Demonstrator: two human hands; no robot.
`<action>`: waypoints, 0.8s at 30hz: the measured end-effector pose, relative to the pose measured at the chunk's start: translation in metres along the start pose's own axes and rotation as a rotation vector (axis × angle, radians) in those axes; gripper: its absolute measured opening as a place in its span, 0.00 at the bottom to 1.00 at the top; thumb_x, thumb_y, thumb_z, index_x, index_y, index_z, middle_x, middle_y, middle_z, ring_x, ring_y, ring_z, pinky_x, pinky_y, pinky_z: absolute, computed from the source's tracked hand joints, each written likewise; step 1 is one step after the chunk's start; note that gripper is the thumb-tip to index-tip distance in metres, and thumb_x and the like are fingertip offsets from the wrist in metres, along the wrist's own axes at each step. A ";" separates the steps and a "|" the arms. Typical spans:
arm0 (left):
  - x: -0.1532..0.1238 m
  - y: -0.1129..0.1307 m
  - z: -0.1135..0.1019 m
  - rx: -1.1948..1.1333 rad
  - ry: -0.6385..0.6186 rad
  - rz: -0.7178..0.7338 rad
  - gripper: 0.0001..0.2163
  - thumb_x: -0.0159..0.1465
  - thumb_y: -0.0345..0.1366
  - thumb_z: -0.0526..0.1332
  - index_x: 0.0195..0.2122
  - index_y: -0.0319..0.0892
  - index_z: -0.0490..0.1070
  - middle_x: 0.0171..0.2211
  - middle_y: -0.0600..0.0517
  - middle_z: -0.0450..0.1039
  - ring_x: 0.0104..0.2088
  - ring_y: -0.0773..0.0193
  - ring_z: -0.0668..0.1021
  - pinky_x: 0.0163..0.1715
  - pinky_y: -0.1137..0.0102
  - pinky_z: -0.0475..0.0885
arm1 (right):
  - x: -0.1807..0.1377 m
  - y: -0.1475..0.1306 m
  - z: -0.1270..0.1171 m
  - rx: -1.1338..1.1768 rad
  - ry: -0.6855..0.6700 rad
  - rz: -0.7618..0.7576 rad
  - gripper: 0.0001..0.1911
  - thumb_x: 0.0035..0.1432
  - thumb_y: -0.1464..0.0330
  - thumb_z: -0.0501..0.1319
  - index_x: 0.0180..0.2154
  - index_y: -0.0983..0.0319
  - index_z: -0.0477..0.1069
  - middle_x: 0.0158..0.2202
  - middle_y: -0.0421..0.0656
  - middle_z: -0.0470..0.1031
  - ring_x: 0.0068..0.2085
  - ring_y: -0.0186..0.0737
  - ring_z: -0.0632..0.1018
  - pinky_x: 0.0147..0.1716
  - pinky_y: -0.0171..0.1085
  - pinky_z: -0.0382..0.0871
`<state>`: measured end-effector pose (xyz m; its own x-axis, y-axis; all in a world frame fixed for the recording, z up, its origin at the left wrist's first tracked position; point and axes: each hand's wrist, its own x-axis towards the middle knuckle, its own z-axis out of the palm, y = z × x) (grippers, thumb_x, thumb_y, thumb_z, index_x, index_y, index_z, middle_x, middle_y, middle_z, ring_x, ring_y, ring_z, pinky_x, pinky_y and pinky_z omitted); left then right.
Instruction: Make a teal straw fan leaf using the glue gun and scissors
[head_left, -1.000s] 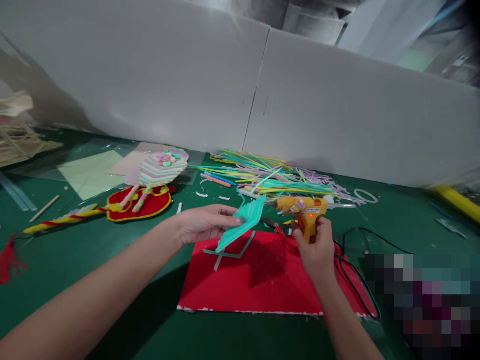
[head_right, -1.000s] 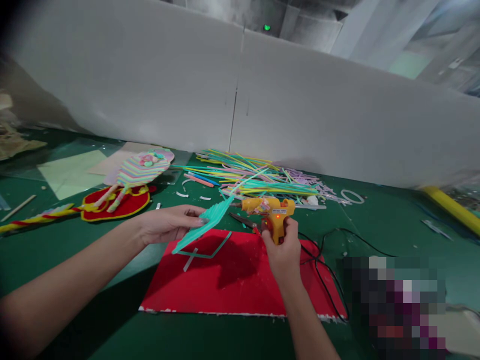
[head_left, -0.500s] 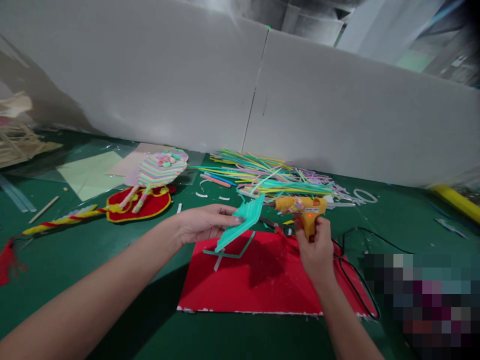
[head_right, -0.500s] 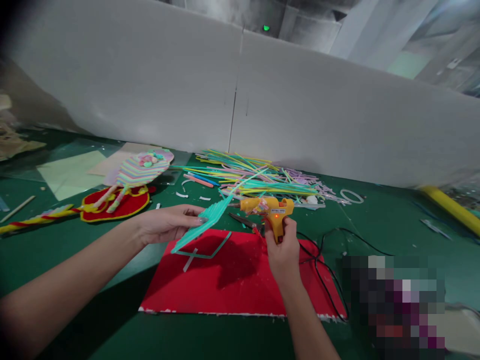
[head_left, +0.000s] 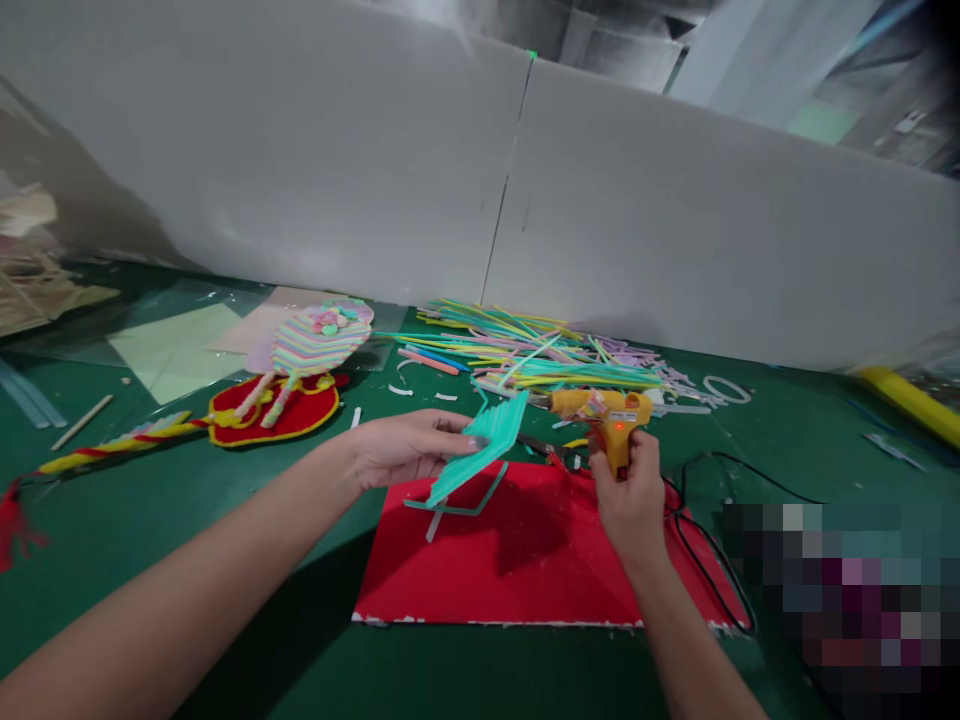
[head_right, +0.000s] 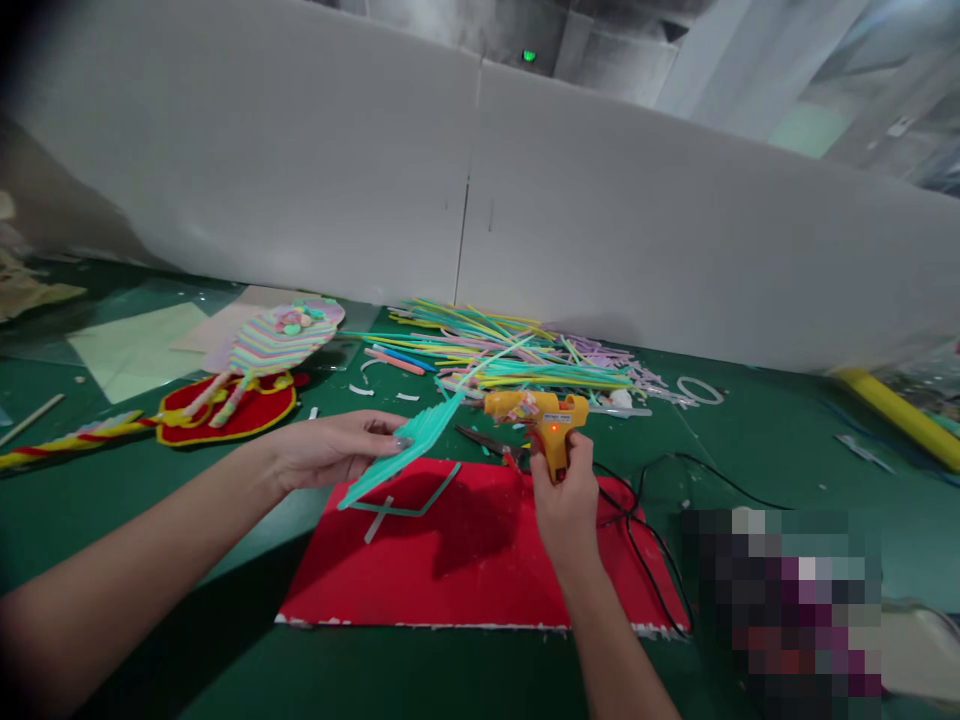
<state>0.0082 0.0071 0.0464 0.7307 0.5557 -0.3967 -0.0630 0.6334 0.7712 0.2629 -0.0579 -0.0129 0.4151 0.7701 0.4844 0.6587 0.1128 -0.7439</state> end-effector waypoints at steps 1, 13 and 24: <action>0.000 0.001 0.001 0.006 0.009 -0.001 0.16 0.46 0.32 0.74 0.35 0.35 0.77 0.30 0.51 0.79 0.27 0.71 0.78 0.29 0.79 0.74 | 0.001 -0.002 0.000 0.010 0.008 0.029 0.18 0.52 0.58 0.59 0.40 0.61 0.60 0.31 0.40 0.66 0.29 0.37 0.69 0.27 0.35 0.65; -0.006 0.012 -0.007 0.013 0.184 0.106 0.06 0.54 0.25 0.67 0.34 0.37 0.77 0.31 0.51 0.79 0.27 0.72 0.78 0.26 0.81 0.73 | 0.013 -0.070 -0.053 0.728 -0.523 0.615 0.20 0.50 0.52 0.64 0.32 0.61 0.64 0.15 0.29 0.59 0.09 0.22 0.51 0.05 0.28 0.59; -0.009 0.014 -0.007 0.001 0.109 0.138 0.06 0.52 0.26 0.69 0.33 0.38 0.77 0.30 0.51 0.79 0.26 0.71 0.79 0.25 0.81 0.74 | -0.004 -0.066 -0.036 0.721 -0.713 0.829 0.22 0.48 0.50 0.63 0.27 0.60 0.59 0.12 0.28 0.59 0.07 0.20 0.50 0.03 0.22 0.48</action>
<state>-0.0037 0.0149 0.0576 0.6374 0.6921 -0.3386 -0.1568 0.5468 0.8225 0.2402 -0.0917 0.0511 -0.0356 0.9082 -0.4171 -0.2042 -0.4151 -0.8866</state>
